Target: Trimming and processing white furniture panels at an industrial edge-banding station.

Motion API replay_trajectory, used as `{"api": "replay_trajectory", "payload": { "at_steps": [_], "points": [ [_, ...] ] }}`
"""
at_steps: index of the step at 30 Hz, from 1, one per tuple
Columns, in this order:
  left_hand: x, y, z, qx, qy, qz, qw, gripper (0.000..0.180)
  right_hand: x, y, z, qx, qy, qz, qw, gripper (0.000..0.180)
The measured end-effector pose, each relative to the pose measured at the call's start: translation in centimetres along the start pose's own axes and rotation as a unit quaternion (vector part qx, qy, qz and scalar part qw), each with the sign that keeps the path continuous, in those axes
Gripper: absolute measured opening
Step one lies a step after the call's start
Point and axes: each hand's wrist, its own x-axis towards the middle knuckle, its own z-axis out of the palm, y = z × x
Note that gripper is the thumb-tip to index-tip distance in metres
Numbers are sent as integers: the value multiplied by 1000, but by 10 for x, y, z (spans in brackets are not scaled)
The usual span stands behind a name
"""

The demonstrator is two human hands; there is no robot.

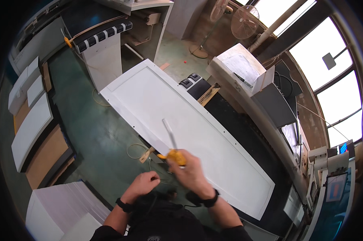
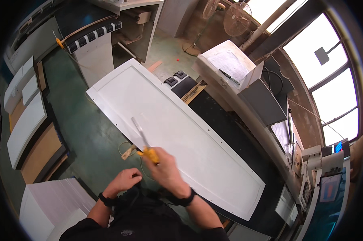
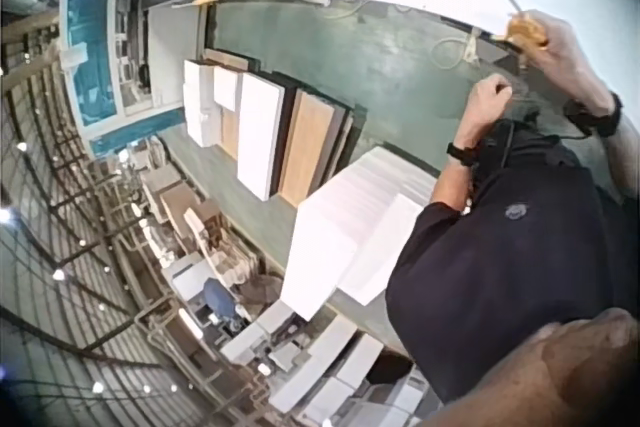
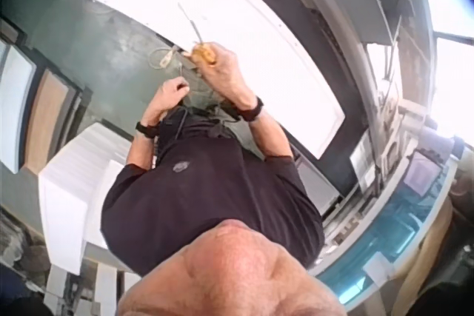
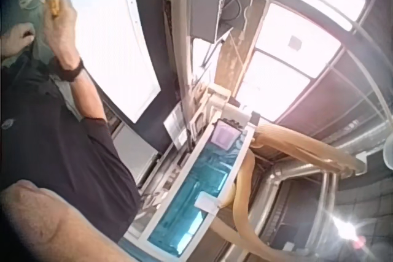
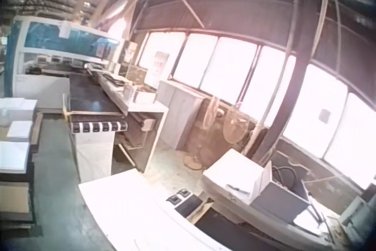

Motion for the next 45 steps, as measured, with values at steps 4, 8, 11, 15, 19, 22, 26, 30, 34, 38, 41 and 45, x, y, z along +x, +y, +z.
{"api": "replay_trajectory", "payload": {
  "at_steps": [4, 8, 11, 15, 19, 22, 26, 30, 34, 38, 41, 45],
  "points": [
    [-12, -4, -1, 81, -61, 1, 995, 21, 23, 29, 57, -7, -10, -122, 993, 19],
    [-10, -15, 13, 49, -71, 41, 995, 23, 30, 49, 70, -257, -61, -105, 959, 27],
    [4, -11, 29, -49, -64, 84, 993, 25, 27, 54, 71, -293, -64, -120, 946, 30],
    [21, 19, 44, -178, -122, -29, 976, 31, 8, 45, 6, -190, -106, -97, 971, 25],
    [21, 45, 82, -392, -37, -40, 918, 36, 16, 133, -123, -285, 8, -150, 947, 30],
    [27, 52, 109, -436, 5, -63, 898, 34, 17, 217, -224, -451, 68, -58, 888, 42],
    [38, 69, 129, -462, 89, -18, 882, 18, 15, 303, -293, -353, 6, 31, 935, 50],
    [21, 121, 137, -501, 139, 26, 854, 28, -6, 194, -267, -219, -10, 117, 969, 48],
    [-5, 177, 155, -493, 101, 111, 857, 49, -22, 160, -271, -179, -44, 126, 975, 47],
    [-32, 179, 194, -522, 56, 138, 840, 61, -28, 126, -264, -123, -89, 59, 987, 43],
    [-70, 178, 198, -499, 80, 179, 844, 52, -15, 121, -259, -82, -92, 25, 992, 37],
    [-130, 167, 192, -477, 194, 212, 831, 51, -24, 60, -220, -64, -59, -105, 991, 32]
  ]
}}
